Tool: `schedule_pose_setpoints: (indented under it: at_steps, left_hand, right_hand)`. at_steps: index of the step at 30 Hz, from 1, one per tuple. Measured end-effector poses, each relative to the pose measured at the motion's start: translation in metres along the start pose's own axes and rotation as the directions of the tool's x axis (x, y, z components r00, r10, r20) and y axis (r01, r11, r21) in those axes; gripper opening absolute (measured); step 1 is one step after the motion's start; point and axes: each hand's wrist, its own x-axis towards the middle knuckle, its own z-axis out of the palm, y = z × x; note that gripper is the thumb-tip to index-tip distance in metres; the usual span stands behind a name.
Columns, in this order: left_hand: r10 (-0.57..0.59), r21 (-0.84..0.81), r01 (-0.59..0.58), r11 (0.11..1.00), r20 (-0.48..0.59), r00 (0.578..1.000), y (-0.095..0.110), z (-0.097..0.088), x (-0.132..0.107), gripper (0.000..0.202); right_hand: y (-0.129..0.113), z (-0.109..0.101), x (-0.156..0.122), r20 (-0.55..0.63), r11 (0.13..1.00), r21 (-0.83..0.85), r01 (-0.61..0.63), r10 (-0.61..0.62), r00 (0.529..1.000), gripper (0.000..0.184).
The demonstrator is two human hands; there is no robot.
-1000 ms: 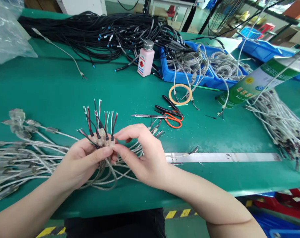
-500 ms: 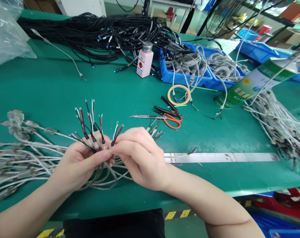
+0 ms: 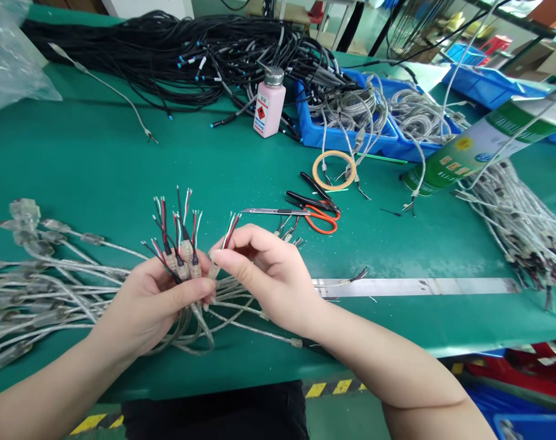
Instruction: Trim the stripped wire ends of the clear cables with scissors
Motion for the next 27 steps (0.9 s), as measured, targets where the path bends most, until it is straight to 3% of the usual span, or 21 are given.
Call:
schedule_pose_setpoints:
  at_steps: [3,9,17,21,23,25,27]
  left_hand:
    - [-0.047,-0.031,0.048,0.998,0.034,0.998,0.000,-0.001,0.001,0.016]
    - [-0.028,0.038,0.024,0.999,0.104,0.994,-0.003,-0.006,0.005,0.011]
    - [-0.079,-0.011,0.083,0.996,0.191,0.978,0.001,-0.007,0.007,0.012]
    - [-0.143,-0.005,0.151,0.988,0.290,0.946,0.006,-0.012,0.008,0.003]
    - [-0.185,0.002,0.194,0.981,0.310,0.933,0.009,-0.013,0.008,0.004]
    - [-0.199,-0.003,0.209,0.978,0.302,0.932,0.011,-0.012,0.008,0.007]
    - [-0.188,-0.032,0.203,0.979,0.267,0.945,0.013,-0.011,0.008,0.008]
  right_hand:
    - [-0.001,-0.001,0.003,0.020,0.998,0.059,-0.023,0.022,1.000,0.008]
    - [-0.005,-0.003,0.005,0.059,0.995,-0.094,-0.041,0.047,0.997,0.011]
    - [-0.002,-0.010,0.007,0.178,0.993,0.056,-0.102,0.091,0.980,0.012]
    - [-0.003,-0.009,0.006,0.186,0.986,0.118,-0.120,0.097,0.978,0.010]
    - [-0.006,-0.010,0.005,0.141,0.994,0.036,-0.102,0.096,0.985,0.009]
    - [-0.012,-0.014,0.006,0.092,0.988,-0.150,-0.050,0.064,0.994,0.010]
    - [-0.018,-0.023,0.011,0.040,0.925,-0.379,-0.009,0.027,0.999,0.014]
